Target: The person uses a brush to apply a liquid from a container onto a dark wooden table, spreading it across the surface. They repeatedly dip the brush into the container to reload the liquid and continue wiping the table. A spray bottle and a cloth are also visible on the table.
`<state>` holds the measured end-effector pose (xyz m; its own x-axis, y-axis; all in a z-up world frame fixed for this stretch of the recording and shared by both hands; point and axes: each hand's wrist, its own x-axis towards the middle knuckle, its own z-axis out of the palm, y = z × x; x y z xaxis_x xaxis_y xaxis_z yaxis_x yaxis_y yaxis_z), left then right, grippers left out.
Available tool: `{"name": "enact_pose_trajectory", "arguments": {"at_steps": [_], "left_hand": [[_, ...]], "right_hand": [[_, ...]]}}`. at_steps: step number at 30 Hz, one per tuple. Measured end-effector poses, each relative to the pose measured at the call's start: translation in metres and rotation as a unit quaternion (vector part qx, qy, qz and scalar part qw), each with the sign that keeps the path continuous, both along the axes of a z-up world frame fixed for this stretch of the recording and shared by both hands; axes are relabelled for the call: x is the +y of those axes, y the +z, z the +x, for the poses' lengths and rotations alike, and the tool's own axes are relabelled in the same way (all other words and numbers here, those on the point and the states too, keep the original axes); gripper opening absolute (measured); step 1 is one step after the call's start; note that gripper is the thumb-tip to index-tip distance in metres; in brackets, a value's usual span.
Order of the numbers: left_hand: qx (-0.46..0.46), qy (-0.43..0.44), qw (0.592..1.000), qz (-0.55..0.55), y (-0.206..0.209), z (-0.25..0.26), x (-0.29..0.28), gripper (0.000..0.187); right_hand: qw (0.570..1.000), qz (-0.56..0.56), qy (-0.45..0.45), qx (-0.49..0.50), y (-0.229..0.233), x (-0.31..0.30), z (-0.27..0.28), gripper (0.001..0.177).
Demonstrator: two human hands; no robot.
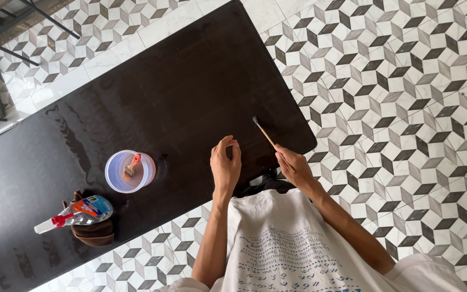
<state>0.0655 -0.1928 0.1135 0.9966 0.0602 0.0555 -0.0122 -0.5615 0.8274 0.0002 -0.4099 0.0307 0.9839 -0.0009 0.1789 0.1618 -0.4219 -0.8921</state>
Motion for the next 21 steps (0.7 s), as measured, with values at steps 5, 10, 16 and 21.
{"name": "enact_pose_trajectory", "arguments": {"at_steps": [5,10,16,21], "left_hand": [[0.013,0.001,1.0,-0.007,0.006,0.007,0.008,0.025],[-0.006,-0.006,1.0,0.0,0.006,0.016,0.022,0.025],[-0.006,-0.014,1.0,0.006,0.0,0.021,0.037,0.024],[-0.006,-0.013,1.0,0.0,0.001,0.024,0.048,0.024]], "right_hand": [[0.994,-0.039,0.002,0.103,0.0,-0.01,-0.015,0.027],[0.996,-0.062,-0.059,0.027,-0.002,-0.01,-0.004,0.023],[0.999,-0.014,-0.035,0.02,-0.002,0.018,0.019,0.027],[0.996,-0.073,-0.017,0.056,-0.006,0.006,0.004,0.025]]}}
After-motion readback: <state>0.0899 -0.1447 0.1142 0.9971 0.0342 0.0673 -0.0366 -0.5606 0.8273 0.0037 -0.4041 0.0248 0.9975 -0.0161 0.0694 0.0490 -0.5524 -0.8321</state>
